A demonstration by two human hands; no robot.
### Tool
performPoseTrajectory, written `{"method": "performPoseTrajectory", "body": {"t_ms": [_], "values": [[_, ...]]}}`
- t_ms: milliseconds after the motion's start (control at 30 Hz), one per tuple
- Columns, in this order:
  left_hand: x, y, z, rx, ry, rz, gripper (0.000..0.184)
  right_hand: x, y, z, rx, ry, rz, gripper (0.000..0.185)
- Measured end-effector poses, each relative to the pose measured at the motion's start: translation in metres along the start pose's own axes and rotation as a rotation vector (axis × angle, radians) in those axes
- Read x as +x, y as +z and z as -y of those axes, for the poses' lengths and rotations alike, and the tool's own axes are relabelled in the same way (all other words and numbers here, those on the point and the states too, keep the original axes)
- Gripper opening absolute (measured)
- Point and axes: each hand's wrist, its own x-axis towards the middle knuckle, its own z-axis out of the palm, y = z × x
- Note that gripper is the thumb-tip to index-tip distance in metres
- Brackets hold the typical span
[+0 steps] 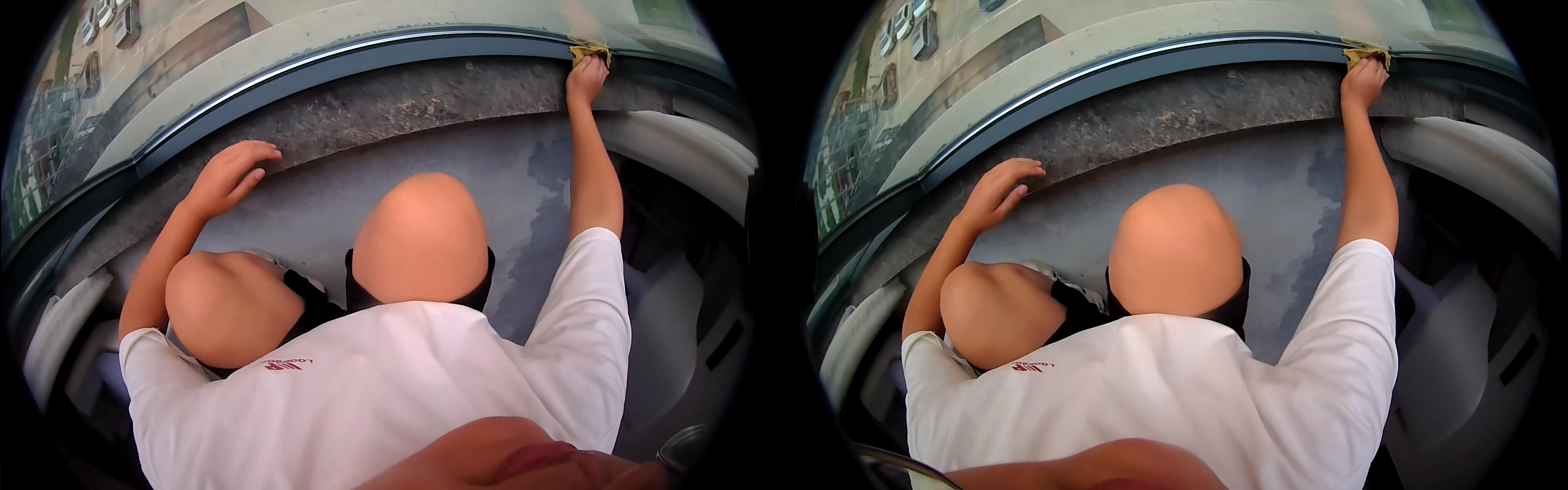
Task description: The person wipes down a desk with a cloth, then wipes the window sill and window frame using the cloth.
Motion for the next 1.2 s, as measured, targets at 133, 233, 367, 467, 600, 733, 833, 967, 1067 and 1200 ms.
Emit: {"method": "performPoseTrajectory", "body": {"t_ms": [133,233,367,467,600,733,833,967,1067,1200], "values": [[0.022,0.004,-0.002,0.008,0.112,0.020,0.029,-0.018,-0.027,0.077,0.114,-0.143,-0.090,0.027],[0.035,0.003,-0.001,0.002,0.190,0.012,0.027,-0.031,-0.040,0.134,0.133,-0.219,-0.116,0.023],[0.042,0.011,-0.004,-0.042,0.236,0.018,0.024,-0.048,-0.057,0.218,0.281,-0.267,-0.076,0.016],[0.049,0.009,-0.003,-0.055,0.225,0.055,0.022,-0.059,-0.071,0.284,0.463,-0.385,-0.019,0.014],[0.053,0.003,-0.009,0.037,0.204,-0.046,0.023,-0.063,-0.080,0.337,0.587,-0.508,0.015,0.017],[0.055,-0.009,-0.017,0.250,0.254,-0.216,0.028,-0.056,-0.082,0.330,0.566,-0.626,0.070,0.020],[0.042,-0.012,-0.015,0.338,0.159,-0.244,0.035,-0.048,-0.080,0.295,0.554,-0.701,0.062,0.023],[0.016,-0.004,-0.004,0.575,0.080,-0.287,0.037,-0.025,-0.069,0.196,0.386,-0.660,0.011,0.021],[0.006,0.010,-0.004,0.670,0.013,-0.290,0.040,-0.015,-0.054,0.120,0.210,-0.575,-0.027,0.020],[0.006,0.010,-0.010,0.653,-0.052,-0.265,0.042,0.002,-0.036,0.010,-0.096,-0.400,-0.047,0.020]]}}
